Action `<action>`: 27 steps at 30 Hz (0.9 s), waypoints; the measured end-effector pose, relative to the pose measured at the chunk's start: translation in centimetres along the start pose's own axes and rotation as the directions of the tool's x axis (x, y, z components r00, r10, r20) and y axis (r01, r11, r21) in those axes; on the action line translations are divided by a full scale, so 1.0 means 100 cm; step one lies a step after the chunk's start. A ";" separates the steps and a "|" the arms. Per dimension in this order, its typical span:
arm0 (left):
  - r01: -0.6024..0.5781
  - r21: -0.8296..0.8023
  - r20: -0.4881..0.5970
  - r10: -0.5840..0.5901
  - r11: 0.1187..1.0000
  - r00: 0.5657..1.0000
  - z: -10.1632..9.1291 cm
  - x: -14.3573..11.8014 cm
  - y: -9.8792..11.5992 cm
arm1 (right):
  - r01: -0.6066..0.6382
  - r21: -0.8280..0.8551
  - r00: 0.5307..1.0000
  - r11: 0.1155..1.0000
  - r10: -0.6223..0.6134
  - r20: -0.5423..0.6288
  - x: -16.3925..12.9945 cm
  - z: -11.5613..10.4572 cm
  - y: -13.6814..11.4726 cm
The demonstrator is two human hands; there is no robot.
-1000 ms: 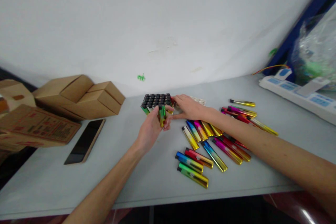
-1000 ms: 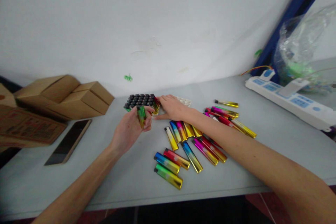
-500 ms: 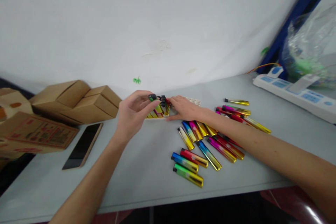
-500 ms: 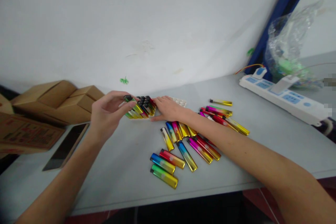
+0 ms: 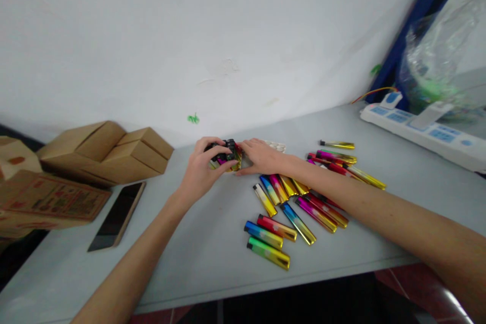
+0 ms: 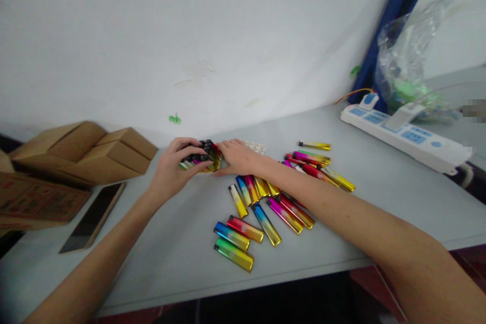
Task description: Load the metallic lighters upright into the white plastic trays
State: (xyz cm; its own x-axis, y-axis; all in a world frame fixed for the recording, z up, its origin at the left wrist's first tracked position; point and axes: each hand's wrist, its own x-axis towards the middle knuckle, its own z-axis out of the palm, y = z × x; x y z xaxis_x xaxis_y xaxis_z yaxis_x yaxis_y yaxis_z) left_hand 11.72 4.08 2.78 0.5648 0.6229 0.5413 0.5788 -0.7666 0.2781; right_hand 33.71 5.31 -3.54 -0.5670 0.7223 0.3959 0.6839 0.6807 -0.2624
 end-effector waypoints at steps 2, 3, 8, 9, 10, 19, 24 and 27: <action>-0.017 -0.001 -0.017 0.017 1.000 1.000 0.002 -0.001 -0.002 | -0.004 -0.013 1.000 1.000 0.004 0.011 0.000 -0.001 -0.001; -0.027 -0.004 -0.023 0.027 1.000 0.999 0.002 -0.001 -0.003 | -0.004 -0.015 1.000 1.000 0.005 0.012 0.000 -0.001 -0.001; -0.057 -0.027 -0.047 0.056 0.998 0.997 0.005 -0.004 -0.004 | 0.009 -0.017 1.000 1.000 -0.009 -0.006 0.000 0.001 0.001; -0.053 -0.025 -0.047 0.052 0.998 0.998 0.005 -0.004 -0.003 | 0.012 -0.017 1.000 1.000 -0.012 -0.011 0.000 0.001 0.001; -0.048 -0.018 -0.045 0.047 0.999 0.998 0.005 -0.005 -0.003 | 0.014 -0.018 1.000 1.000 -0.014 -0.014 0.000 0.002 0.002; -0.045 0.079 0.007 0.045 0.996 0.999 0.002 -0.005 -0.001 | 0.011 0.024 1.000 1.000 -0.011 -0.022 0.000 0.001 0.001; -0.089 0.070 -0.005 0.090 0.994 0.996 0.005 -0.010 0.006 | 0.010 0.007 1.000 1.000 -0.010 -0.010 -0.001 -0.001 0.000; -0.029 0.026 -0.098 0.031 0.999 0.995 -0.009 -0.020 0.021 | 0.005 -0.010 1.000 1.000 -0.005 0.003 -0.001 -0.002 0.000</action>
State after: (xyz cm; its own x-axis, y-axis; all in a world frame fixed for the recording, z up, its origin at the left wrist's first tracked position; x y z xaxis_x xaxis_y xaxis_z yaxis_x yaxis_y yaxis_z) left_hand 11.28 1.11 2.98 0.5225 0.5803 0.6247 0.5777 -0.7798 0.2413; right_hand 33.86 5.17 -3.42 -0.5717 0.7196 0.3941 0.6859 0.6828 -0.2518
